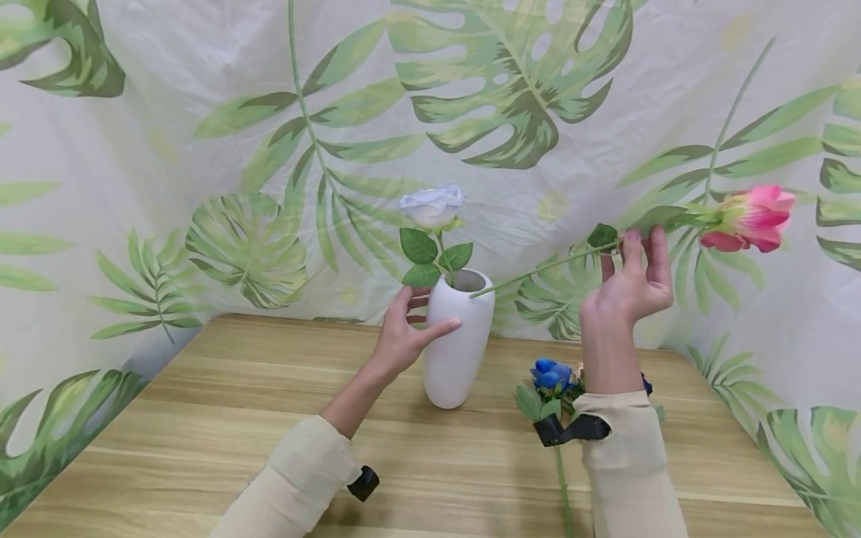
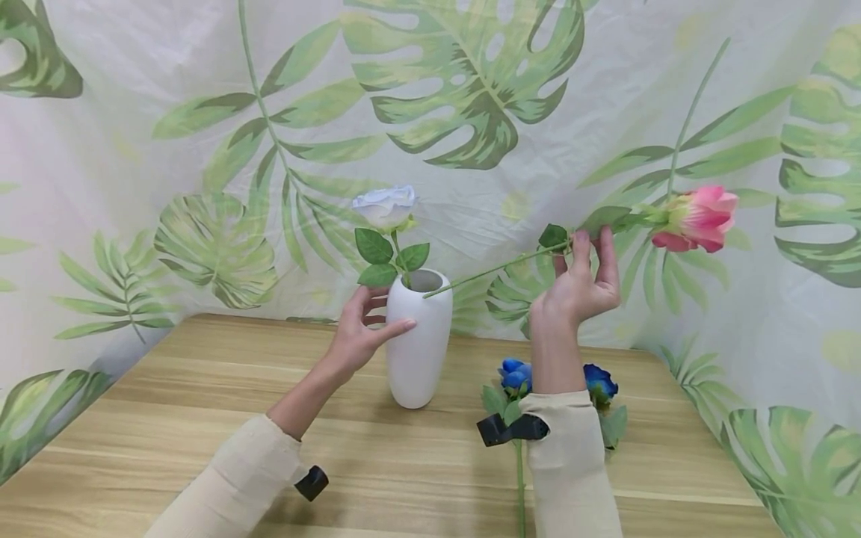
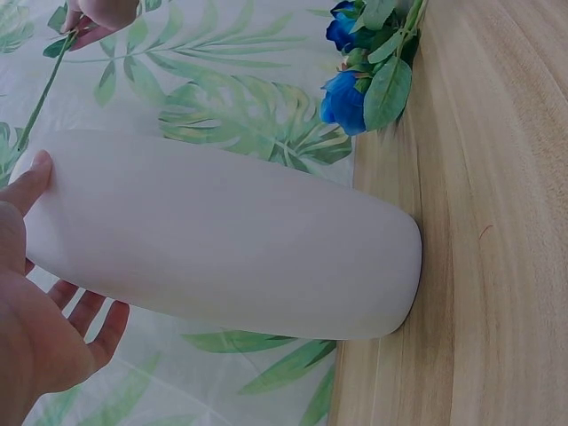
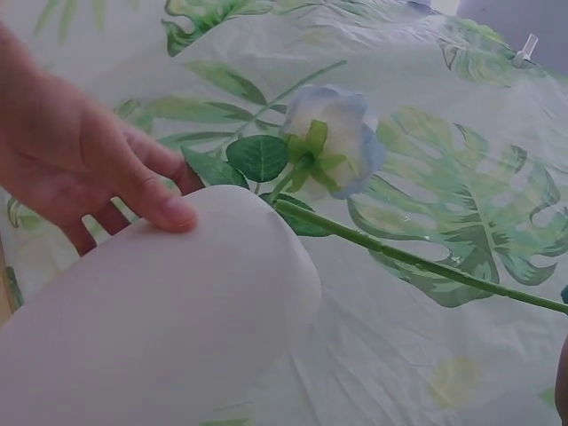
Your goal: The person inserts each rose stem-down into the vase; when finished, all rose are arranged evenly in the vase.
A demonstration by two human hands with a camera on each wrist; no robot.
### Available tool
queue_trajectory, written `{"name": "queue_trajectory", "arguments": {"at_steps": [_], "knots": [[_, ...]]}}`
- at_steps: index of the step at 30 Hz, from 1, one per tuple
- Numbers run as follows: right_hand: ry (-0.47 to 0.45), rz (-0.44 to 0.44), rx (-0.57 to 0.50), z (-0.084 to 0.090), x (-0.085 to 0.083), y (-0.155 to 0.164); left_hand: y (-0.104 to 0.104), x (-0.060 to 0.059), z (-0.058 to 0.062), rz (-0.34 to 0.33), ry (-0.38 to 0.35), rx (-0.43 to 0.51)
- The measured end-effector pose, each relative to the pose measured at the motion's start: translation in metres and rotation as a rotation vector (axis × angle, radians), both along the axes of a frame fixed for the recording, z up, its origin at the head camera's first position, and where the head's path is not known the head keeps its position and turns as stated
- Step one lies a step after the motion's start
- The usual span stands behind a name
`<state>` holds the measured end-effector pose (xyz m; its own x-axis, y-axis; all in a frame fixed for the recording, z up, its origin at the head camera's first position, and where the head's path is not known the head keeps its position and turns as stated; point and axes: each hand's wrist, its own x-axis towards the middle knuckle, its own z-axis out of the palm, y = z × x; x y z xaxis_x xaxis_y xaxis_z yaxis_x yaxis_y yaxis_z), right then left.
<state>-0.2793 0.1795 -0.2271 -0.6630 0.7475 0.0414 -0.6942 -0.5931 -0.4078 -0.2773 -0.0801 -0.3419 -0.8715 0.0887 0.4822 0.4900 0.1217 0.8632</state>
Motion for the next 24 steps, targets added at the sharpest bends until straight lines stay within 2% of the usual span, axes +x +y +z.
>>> {"name": "queue_trajectory", "arguments": {"at_steps": [12,24], "knots": [[-0.009,-0.006,-0.055,-0.0018,-0.0037,-0.0037,-0.0001,0.0008,-0.0001,-0.002,-0.004,0.008],[0.027,0.023,-0.189,-0.008,-0.0036,-0.0017,0.0003,0.0015,0.0,-0.003,-0.01,0.013]]}}
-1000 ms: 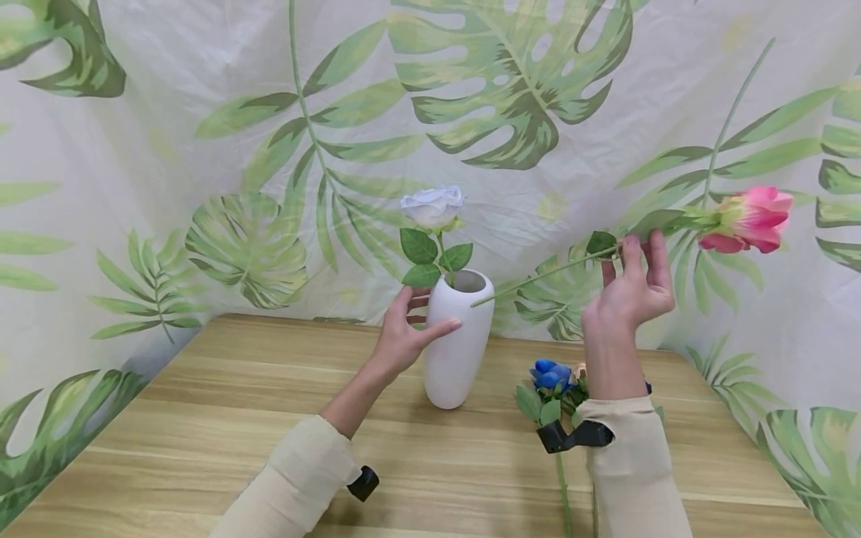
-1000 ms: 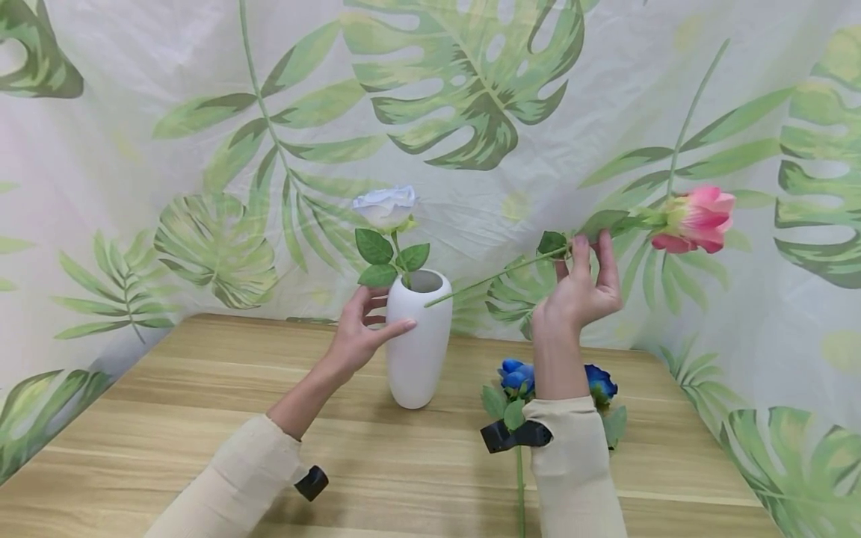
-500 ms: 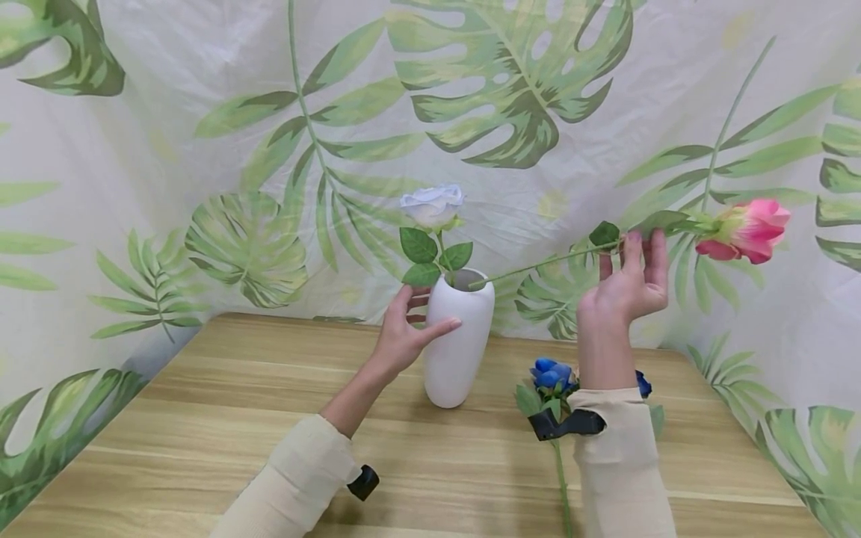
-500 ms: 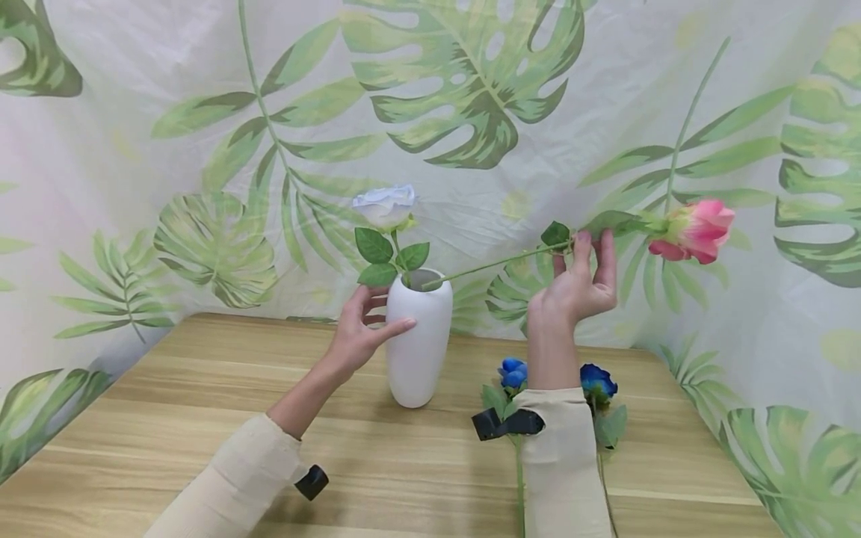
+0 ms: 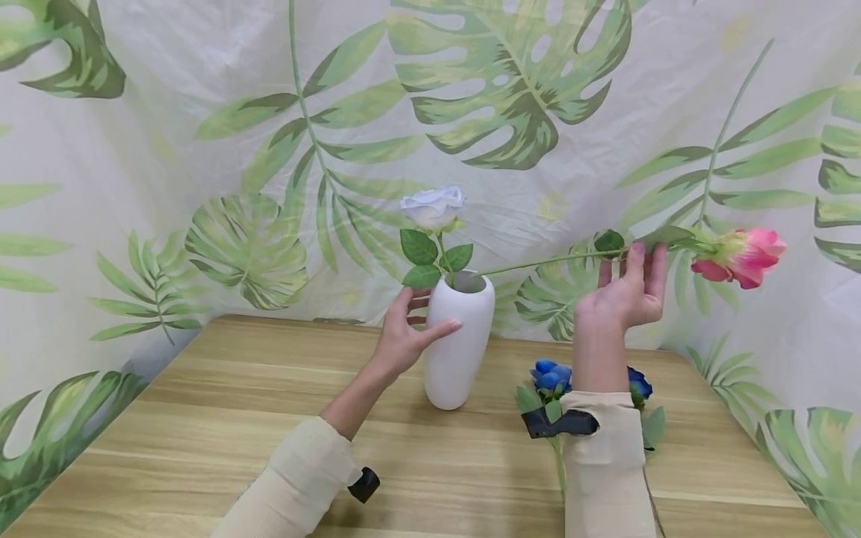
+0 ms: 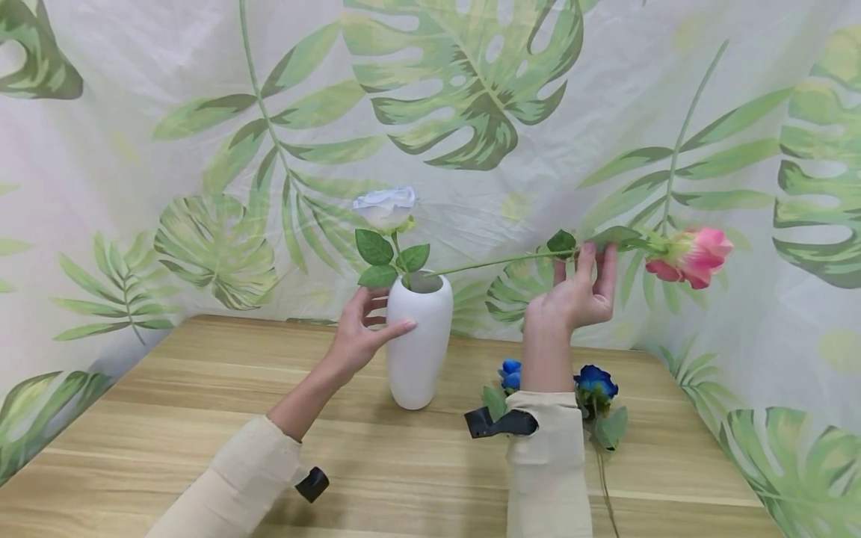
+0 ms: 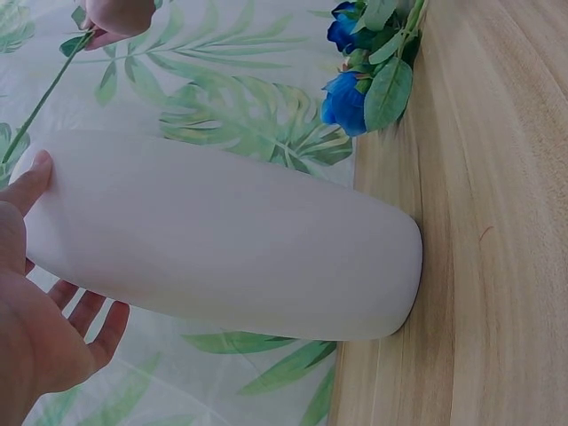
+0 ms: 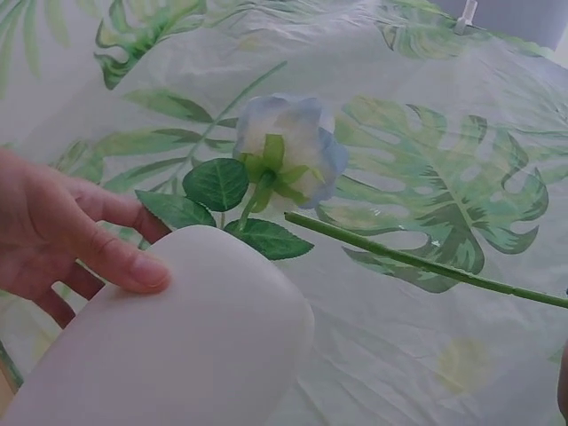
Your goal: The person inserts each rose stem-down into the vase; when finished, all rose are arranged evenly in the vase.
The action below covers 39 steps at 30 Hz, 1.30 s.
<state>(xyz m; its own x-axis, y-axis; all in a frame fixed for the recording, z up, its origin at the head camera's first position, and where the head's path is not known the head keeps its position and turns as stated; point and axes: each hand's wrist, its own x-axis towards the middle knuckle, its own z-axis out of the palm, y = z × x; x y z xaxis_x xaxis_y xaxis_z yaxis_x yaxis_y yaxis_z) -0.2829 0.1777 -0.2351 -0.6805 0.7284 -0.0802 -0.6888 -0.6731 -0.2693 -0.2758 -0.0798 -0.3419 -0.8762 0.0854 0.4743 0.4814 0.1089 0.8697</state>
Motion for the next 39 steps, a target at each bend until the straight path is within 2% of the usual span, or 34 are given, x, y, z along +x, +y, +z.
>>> {"name": "queue_trajectory", "arguments": {"at_steps": [4,12,21,29,39], "knots": [[0.007,-0.015,-0.002,-0.003,-0.001,0.002,0.0,0.0,0.0,-0.001,0.002,0.002],[-0.026,-0.07,0.065,-0.011,-0.004,-0.005,0.0,-0.001,0.0,-0.001,0.008,-0.002],[-0.049,-0.074,0.109,-0.015,-0.007,-0.019,0.0,-0.002,-0.001,-0.002,0.007,0.0],[-0.063,-0.088,0.197,-0.019,-0.009,-0.029,0.0,-0.004,-0.001,0.003,0.06,-0.007],[-0.047,-0.11,0.286,-0.021,-0.013,-0.039,-0.001,-0.003,0.001,0.009,0.054,-0.007]]}}
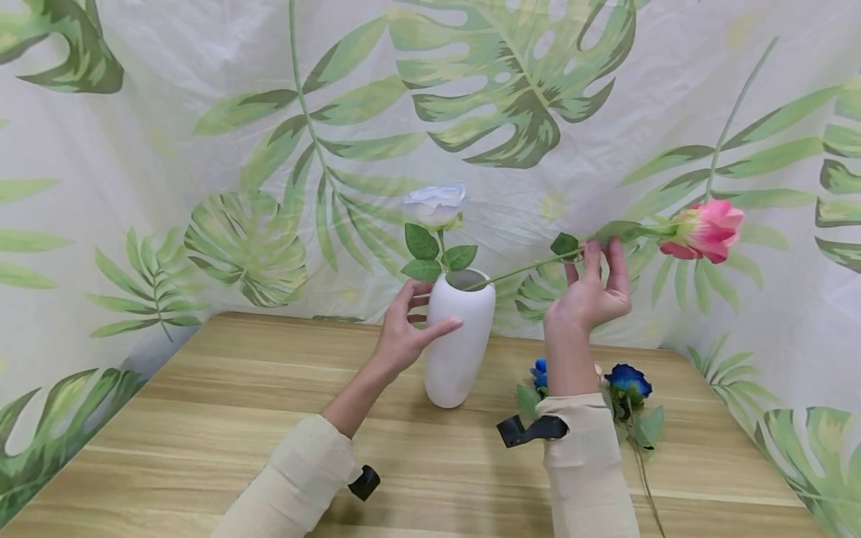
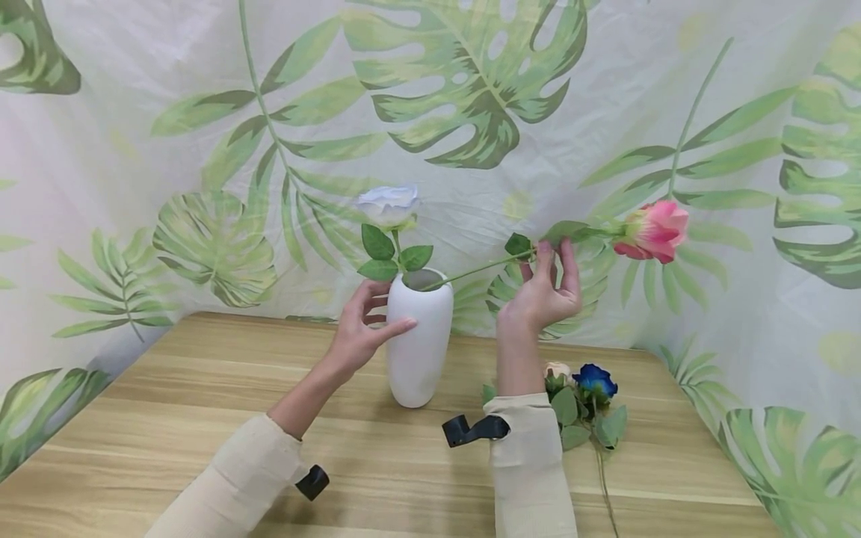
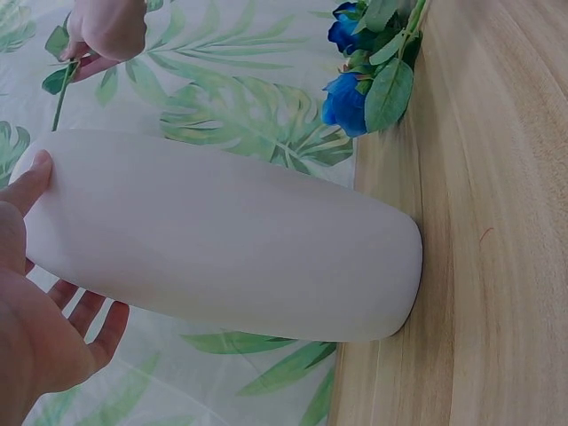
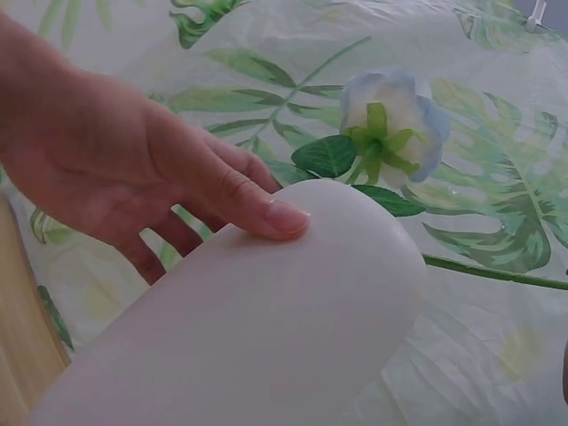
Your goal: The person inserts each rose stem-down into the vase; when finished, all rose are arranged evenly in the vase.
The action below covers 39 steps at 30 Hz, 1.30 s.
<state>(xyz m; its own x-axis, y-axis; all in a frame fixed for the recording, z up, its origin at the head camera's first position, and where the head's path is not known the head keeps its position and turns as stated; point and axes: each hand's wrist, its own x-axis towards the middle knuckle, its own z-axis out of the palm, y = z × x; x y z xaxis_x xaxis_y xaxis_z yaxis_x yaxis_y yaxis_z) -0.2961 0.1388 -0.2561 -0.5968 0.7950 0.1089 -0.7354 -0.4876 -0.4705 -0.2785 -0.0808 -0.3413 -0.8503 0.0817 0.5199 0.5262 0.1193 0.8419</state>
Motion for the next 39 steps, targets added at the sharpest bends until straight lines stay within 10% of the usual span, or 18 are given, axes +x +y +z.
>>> {"name": "queue_trajectory", "arguments": {"at_steps": [39], "knots": [[0.187,0.019,0.612,-0.018,-0.009,-0.041,-0.002,-0.001,0.005,-0.021,-0.015,-0.009]]}}
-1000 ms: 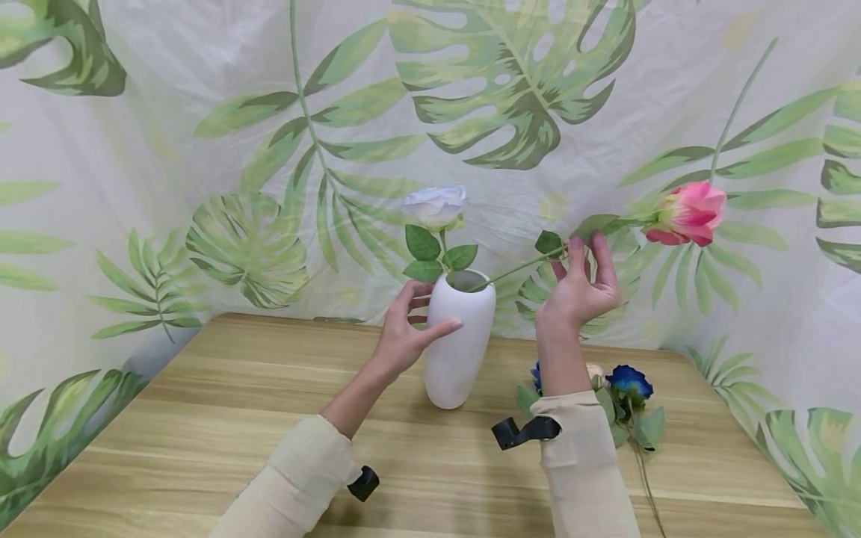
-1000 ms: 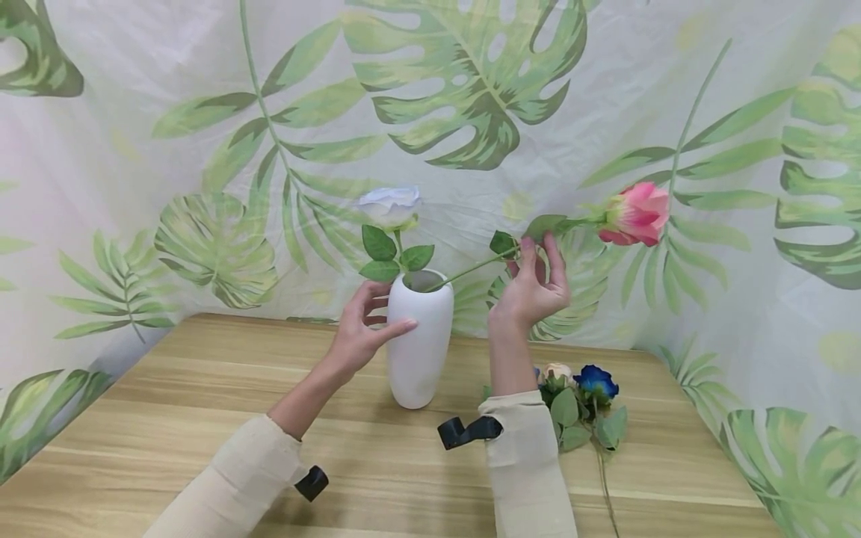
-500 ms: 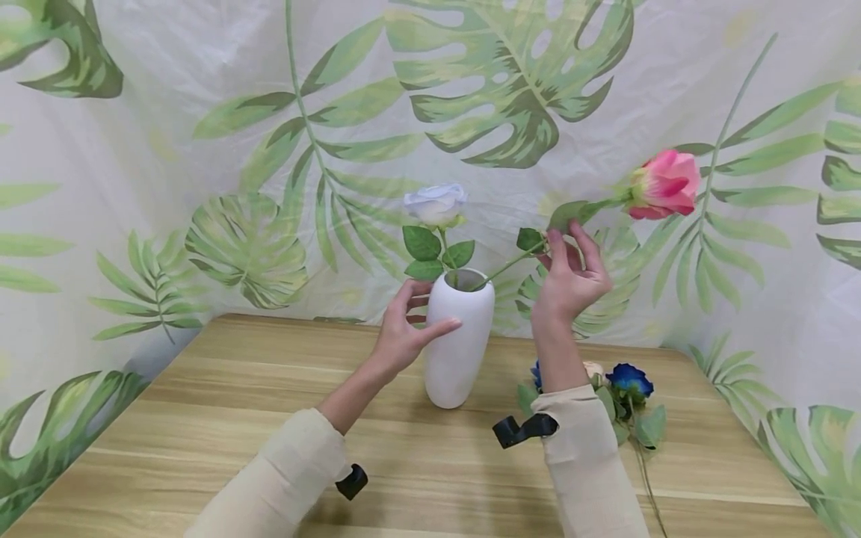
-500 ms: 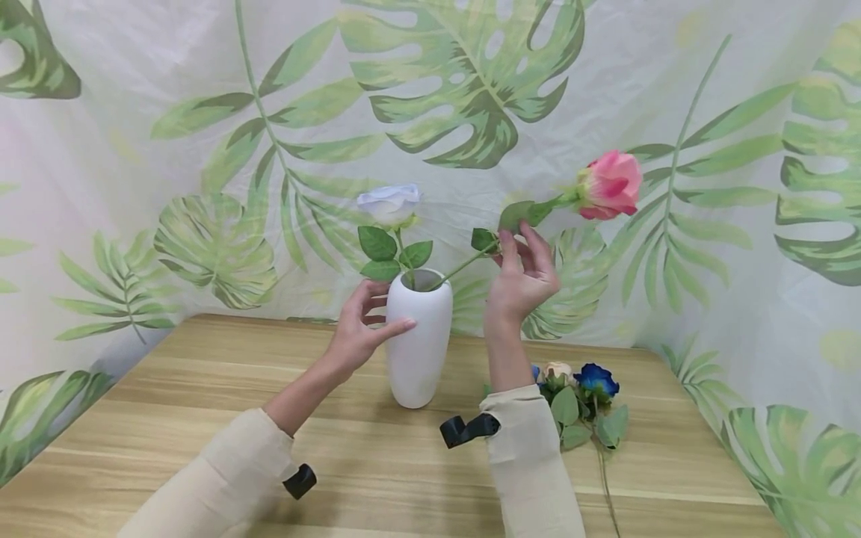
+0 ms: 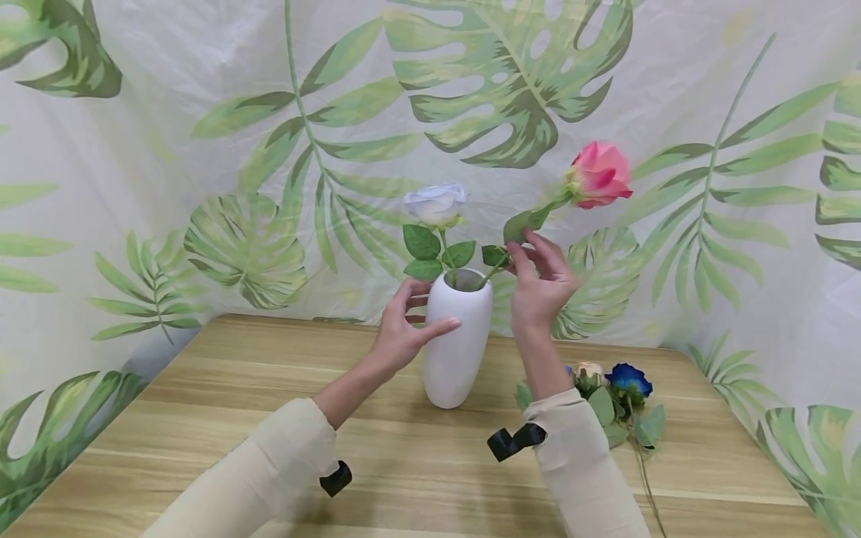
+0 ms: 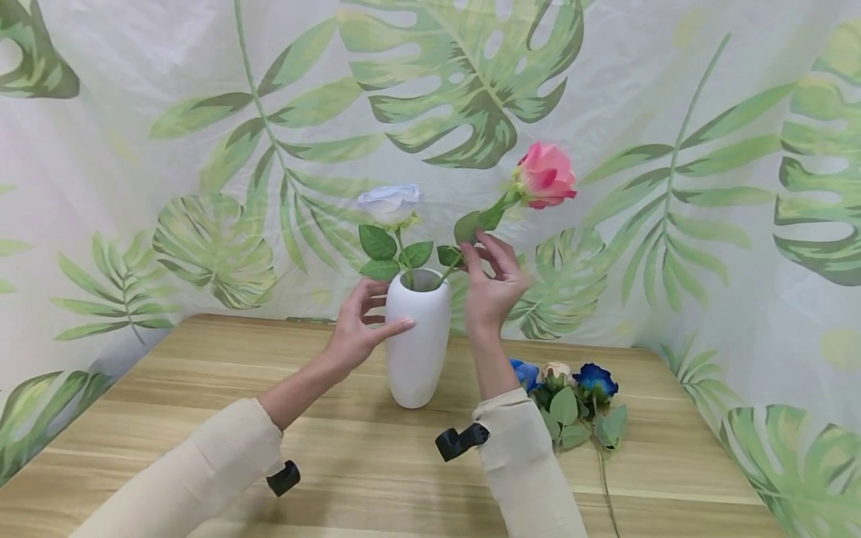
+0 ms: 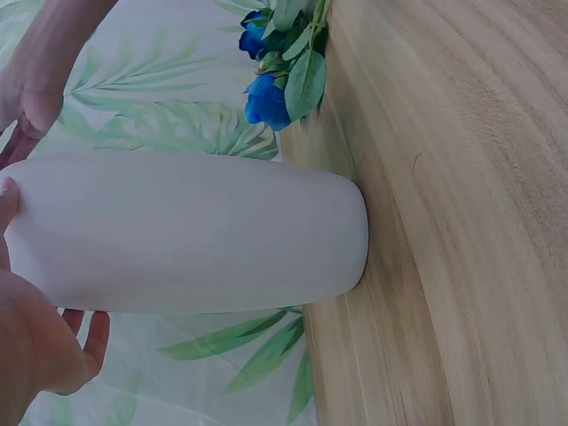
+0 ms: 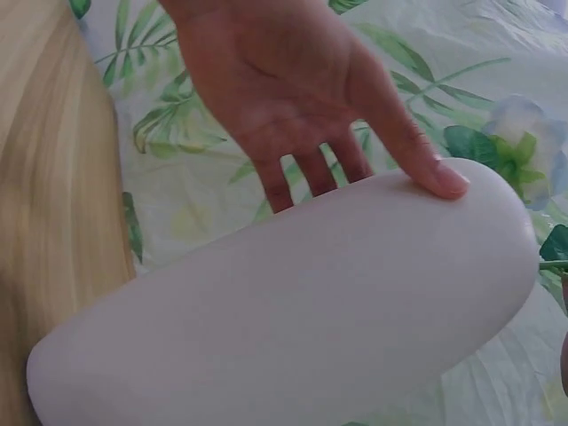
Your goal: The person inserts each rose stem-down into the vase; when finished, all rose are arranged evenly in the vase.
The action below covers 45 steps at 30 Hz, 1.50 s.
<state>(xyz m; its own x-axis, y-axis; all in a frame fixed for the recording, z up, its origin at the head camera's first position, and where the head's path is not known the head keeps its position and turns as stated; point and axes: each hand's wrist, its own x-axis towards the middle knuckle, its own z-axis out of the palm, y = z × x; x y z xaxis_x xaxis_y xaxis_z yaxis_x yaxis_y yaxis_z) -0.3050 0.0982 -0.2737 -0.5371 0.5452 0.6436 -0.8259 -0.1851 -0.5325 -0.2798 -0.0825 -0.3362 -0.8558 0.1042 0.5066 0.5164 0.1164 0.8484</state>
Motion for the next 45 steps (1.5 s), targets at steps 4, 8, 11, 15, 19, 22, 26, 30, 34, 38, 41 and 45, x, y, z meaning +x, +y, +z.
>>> {"name": "queue_trajectory", "arguments": {"at_steps": [4,8,11,15,19,22,26,30,34,38,41,45], "knots": [[0.001,-0.026,0.096,-0.006,0.0,-0.003,0.0,0.001,0.001,0.006,-0.002,-0.014],[-0.004,-0.046,0.161,-0.009,0.002,-0.005,-0.001,0.0,0.003,0.006,0.002,-0.019],[-0.01,-0.047,0.182,-0.01,0.004,-0.007,-0.001,0.0,0.003,0.004,0.0,-0.012],[-0.024,-0.037,0.223,-0.011,0.005,-0.009,-0.002,0.0,0.002,0.006,-0.007,-0.011],[-0.028,-0.023,0.289,-0.015,0.006,-0.011,-0.002,0.001,0.002,-0.003,-0.004,-0.015],[-0.01,-0.019,0.342,-0.018,0.006,-0.011,-0.002,0.001,0.001,-0.006,-0.002,-0.013],[0.018,-0.04,0.407,-0.021,0.005,-0.011,-0.002,0.0,0.0,-0.006,-0.003,-0.016],[0.013,-0.054,0.453,-0.023,0.006,-0.01,-0.002,0.001,0.0,-0.009,-0.001,-0.019],[0.009,-0.039,0.475,-0.026,0.006,-0.01,-0.001,0.001,0.0,-0.006,-0.002,-0.023],[-0.013,-0.038,0.465,-0.028,0.007,-0.011,-0.001,0.0,0.0,0.001,-0.001,-0.025],[-0.032,-0.038,0.436,-0.029,0.008,-0.012,-0.001,-0.001,-0.001,-0.001,0.003,-0.021],[-0.027,-0.029,0.408,-0.03,0.008,-0.012,0.0,-0.001,-0.002,-0.008,0.003,-0.013]]}}
